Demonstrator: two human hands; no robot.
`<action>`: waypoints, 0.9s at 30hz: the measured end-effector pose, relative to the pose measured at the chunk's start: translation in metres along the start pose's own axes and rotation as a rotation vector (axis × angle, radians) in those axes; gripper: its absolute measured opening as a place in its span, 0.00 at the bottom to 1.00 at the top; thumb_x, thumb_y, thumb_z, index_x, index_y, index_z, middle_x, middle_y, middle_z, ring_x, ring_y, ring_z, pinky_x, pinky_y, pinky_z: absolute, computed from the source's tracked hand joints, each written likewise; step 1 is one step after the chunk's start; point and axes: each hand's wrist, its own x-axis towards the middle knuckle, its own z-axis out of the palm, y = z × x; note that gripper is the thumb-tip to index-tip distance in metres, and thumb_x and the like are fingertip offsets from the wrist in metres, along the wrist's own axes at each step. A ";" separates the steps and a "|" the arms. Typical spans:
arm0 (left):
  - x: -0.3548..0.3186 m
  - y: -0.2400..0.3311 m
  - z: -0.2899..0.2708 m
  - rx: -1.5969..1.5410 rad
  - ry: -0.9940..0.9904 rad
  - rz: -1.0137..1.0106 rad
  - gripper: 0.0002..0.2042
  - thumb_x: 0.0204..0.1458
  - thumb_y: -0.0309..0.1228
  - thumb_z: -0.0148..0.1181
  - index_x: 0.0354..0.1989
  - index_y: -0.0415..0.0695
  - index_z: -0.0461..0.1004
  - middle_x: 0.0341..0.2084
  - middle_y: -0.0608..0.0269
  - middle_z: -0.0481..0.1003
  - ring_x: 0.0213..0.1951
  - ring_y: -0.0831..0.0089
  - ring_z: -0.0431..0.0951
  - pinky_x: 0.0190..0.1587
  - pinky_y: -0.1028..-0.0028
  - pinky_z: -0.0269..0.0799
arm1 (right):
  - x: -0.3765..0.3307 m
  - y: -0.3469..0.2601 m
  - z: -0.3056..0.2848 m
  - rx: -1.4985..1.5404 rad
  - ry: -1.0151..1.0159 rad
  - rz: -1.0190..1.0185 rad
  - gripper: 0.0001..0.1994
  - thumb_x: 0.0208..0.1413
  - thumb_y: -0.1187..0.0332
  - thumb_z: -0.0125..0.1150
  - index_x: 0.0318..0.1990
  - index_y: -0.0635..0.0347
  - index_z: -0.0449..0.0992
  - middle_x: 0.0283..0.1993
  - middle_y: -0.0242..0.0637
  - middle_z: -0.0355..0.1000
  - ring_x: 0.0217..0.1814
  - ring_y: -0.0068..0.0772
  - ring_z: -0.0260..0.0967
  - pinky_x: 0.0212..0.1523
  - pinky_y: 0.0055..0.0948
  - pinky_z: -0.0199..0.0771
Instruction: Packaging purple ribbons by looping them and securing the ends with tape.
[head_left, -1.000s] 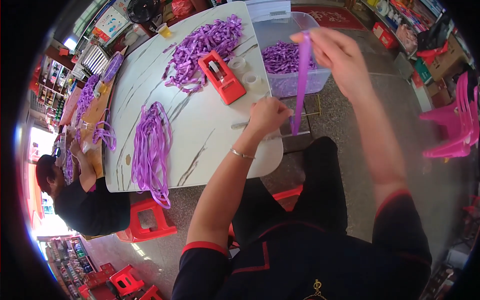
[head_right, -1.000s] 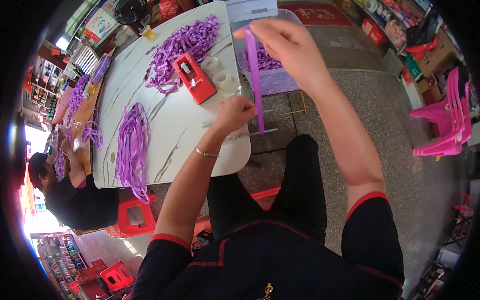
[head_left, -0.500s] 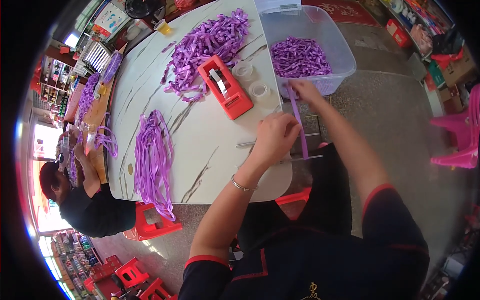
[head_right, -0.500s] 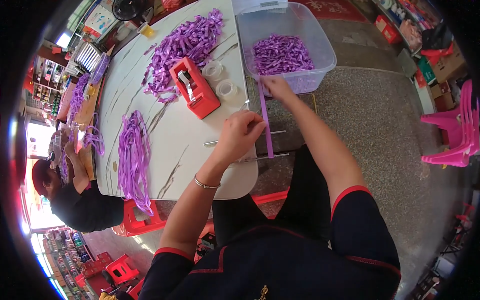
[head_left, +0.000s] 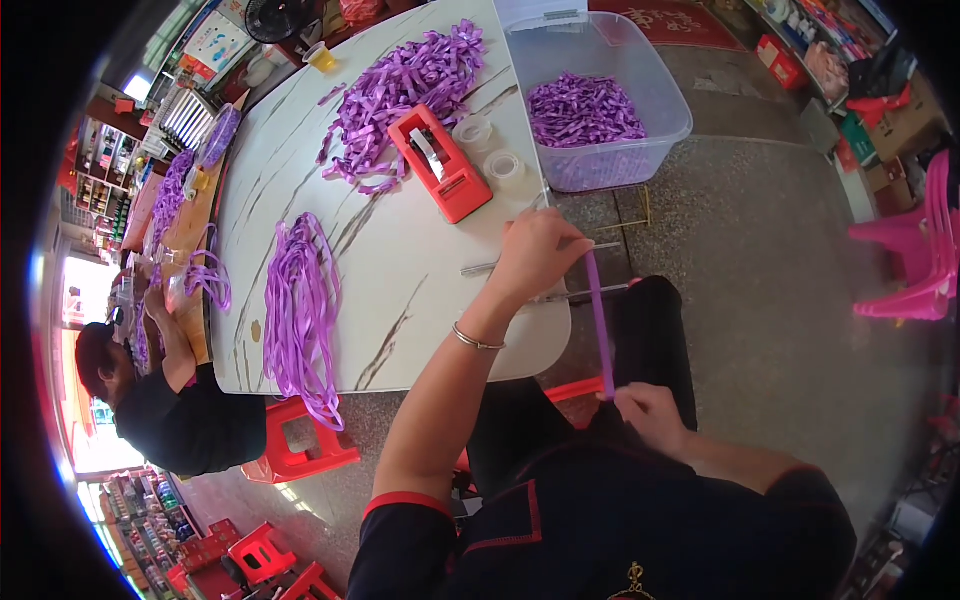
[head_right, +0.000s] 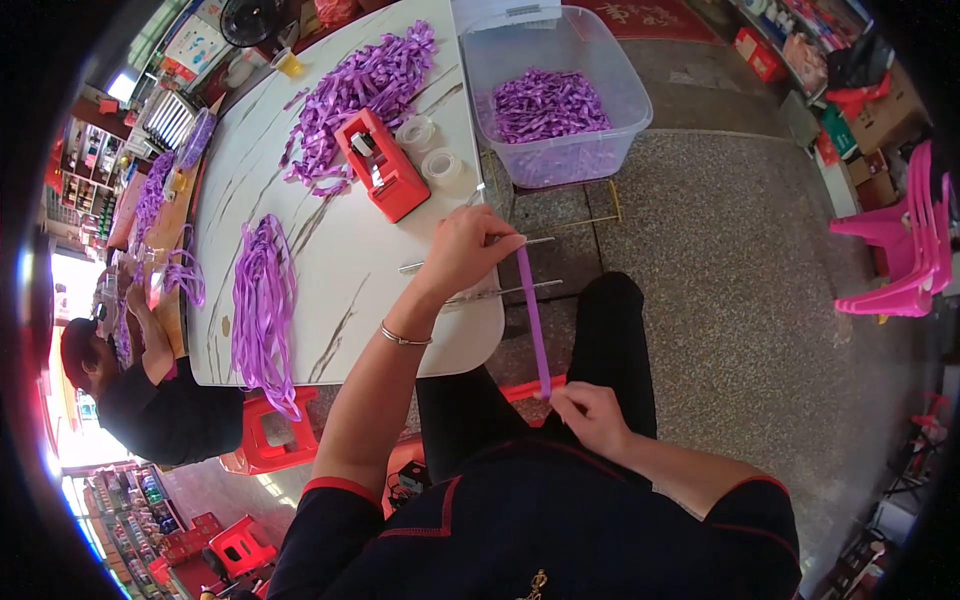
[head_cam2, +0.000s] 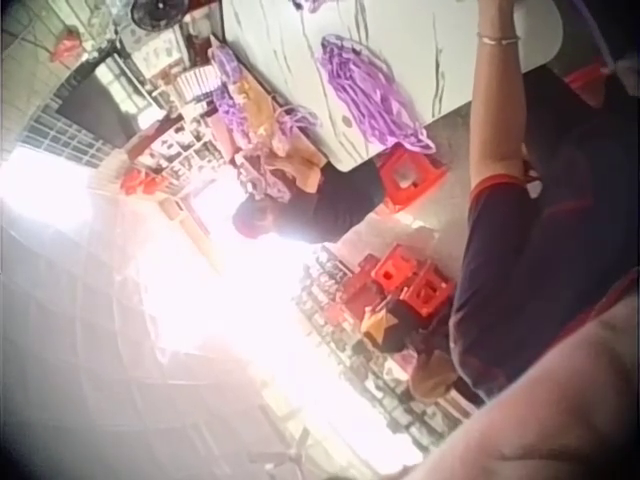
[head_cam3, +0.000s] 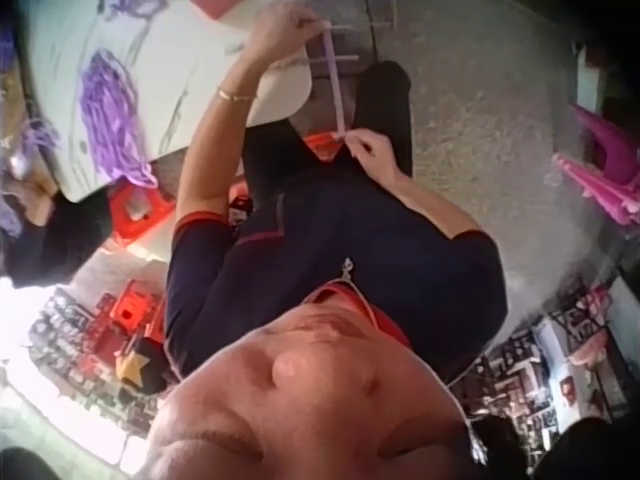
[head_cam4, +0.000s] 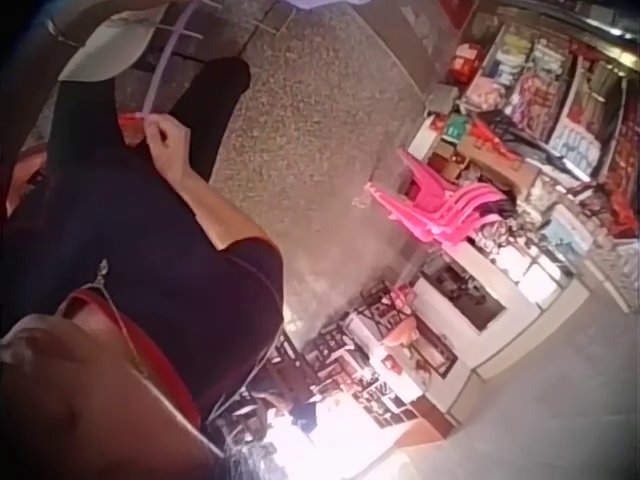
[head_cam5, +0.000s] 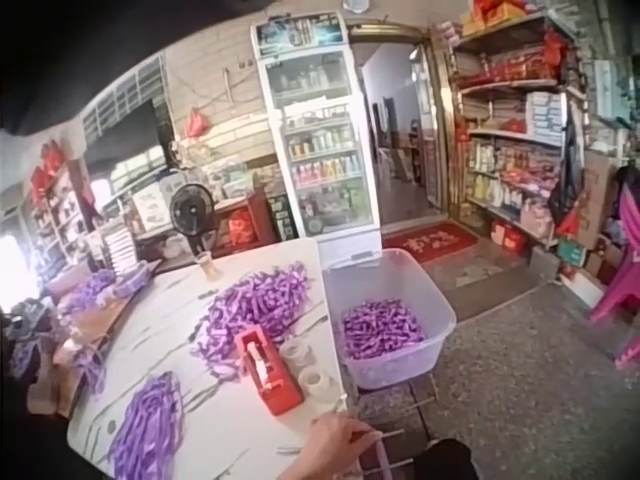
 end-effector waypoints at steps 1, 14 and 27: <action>0.000 -0.001 0.000 -0.004 -0.014 -0.012 0.07 0.40 0.34 0.61 0.22 0.42 0.77 0.17 0.60 0.68 0.24 0.65 0.69 0.28 0.67 0.63 | -0.007 -0.015 -0.002 -0.016 -0.011 -0.106 0.09 0.52 0.72 0.53 0.40 0.60 0.76 0.19 0.30 0.63 0.21 0.18 0.59 0.22 0.20 0.59; 0.001 -0.011 0.007 -0.217 0.132 -0.072 0.08 0.48 0.29 0.49 0.26 0.36 0.70 0.20 0.52 0.70 0.26 0.61 0.71 0.31 0.67 0.65 | 0.183 -0.100 -0.059 0.113 0.060 -0.372 0.12 0.56 0.64 0.50 0.40 0.58 0.76 0.20 0.16 0.57 0.20 0.09 0.49 0.20 0.14 0.48; -0.001 -0.004 0.000 -0.103 0.003 -0.034 0.09 0.43 0.35 0.59 0.28 0.42 0.77 0.19 0.57 0.69 0.24 0.67 0.70 0.28 0.68 0.64 | 0.152 0.017 -0.017 0.392 0.215 -0.044 0.10 0.55 0.63 0.52 0.34 0.59 0.74 0.27 0.24 0.69 0.26 0.12 0.62 0.26 0.13 0.59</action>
